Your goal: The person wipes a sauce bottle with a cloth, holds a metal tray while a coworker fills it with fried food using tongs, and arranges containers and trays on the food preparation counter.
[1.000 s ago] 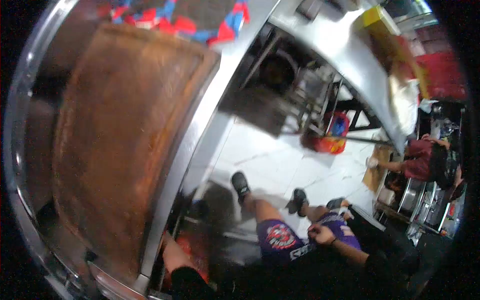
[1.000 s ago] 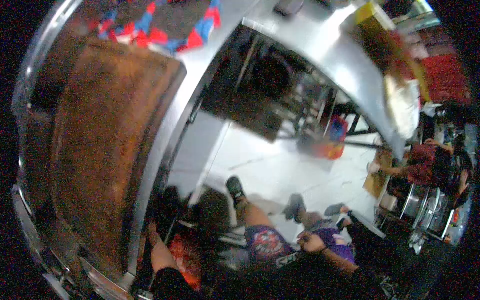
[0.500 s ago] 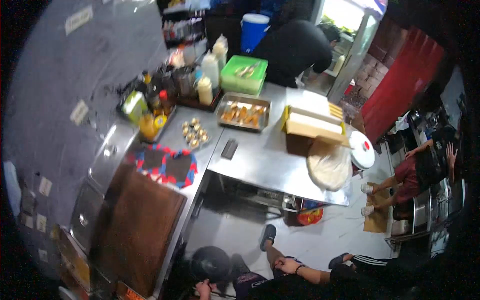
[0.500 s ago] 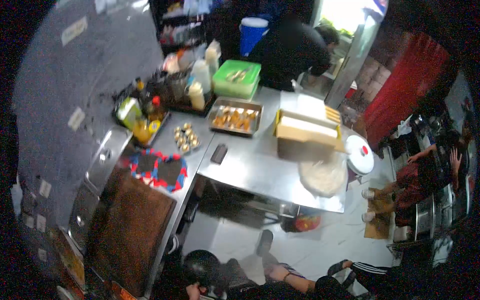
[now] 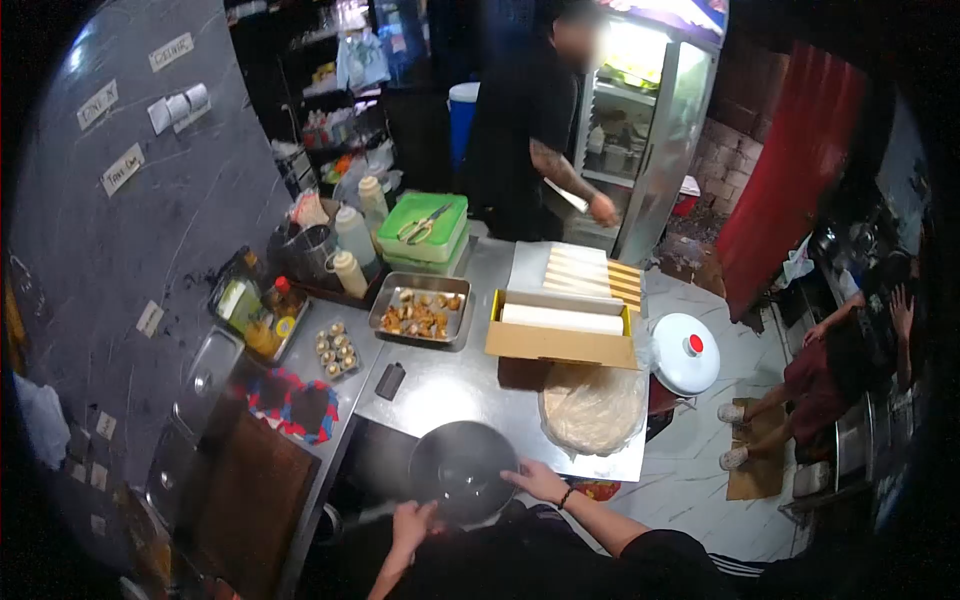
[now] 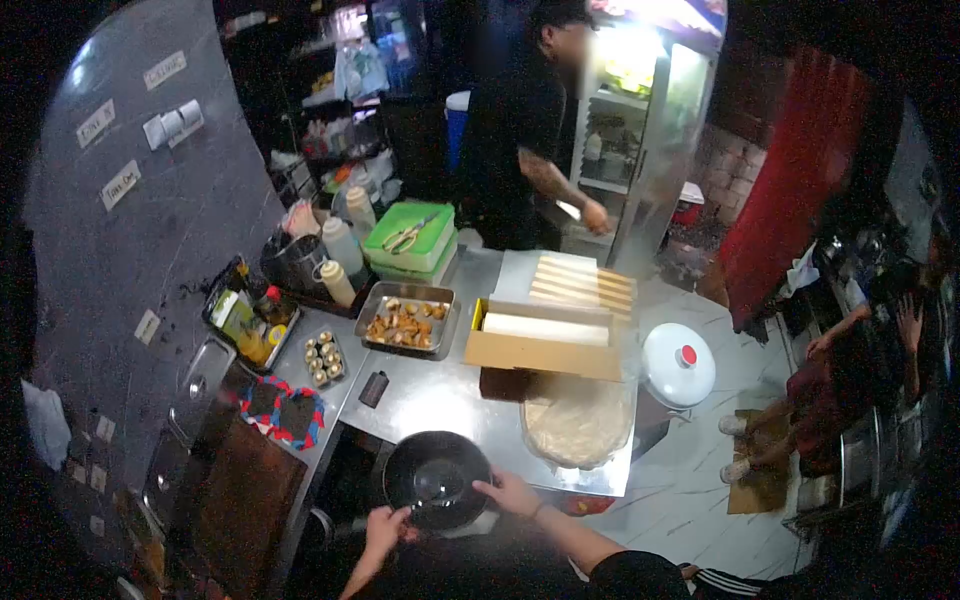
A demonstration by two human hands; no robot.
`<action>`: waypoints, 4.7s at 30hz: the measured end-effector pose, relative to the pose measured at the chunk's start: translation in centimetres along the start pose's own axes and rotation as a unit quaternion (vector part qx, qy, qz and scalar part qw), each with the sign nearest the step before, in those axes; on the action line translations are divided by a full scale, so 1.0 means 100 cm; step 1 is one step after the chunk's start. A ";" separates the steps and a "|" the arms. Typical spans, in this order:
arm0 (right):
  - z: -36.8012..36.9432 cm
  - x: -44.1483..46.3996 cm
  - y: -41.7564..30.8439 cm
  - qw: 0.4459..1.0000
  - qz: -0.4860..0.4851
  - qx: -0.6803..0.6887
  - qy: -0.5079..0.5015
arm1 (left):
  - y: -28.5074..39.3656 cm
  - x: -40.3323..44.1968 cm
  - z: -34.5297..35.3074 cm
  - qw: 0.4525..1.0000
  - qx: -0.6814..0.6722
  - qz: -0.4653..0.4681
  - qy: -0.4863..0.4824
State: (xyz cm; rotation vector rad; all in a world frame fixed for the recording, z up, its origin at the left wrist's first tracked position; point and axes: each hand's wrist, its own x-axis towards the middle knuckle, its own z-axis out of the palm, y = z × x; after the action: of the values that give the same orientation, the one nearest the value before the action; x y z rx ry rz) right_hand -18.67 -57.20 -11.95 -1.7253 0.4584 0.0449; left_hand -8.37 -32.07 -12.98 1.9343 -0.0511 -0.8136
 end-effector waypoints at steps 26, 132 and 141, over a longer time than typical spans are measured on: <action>0.116 0.134 0.056 0.910 0.114 0.066 0.393 | 0.072 0.271 -0.085 0.884 0.242 0.287 -0.280; 0.101 -0.374 0.038 0.594 -0.008 0.203 0.778 | 0.096 -0.127 0.172 0.747 0.209 0.476 -0.414; 0.056 -0.396 0.067 0.513 0.016 0.217 0.831 | 0.120 -0.134 0.273 0.680 0.146 0.530 -0.485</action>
State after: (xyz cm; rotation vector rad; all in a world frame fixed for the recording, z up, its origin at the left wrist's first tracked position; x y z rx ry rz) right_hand -56.02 -41.83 -8.32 -0.6904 1.6814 -1.7059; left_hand -30.35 -54.54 -3.89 1.1221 -1.8529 -0.8870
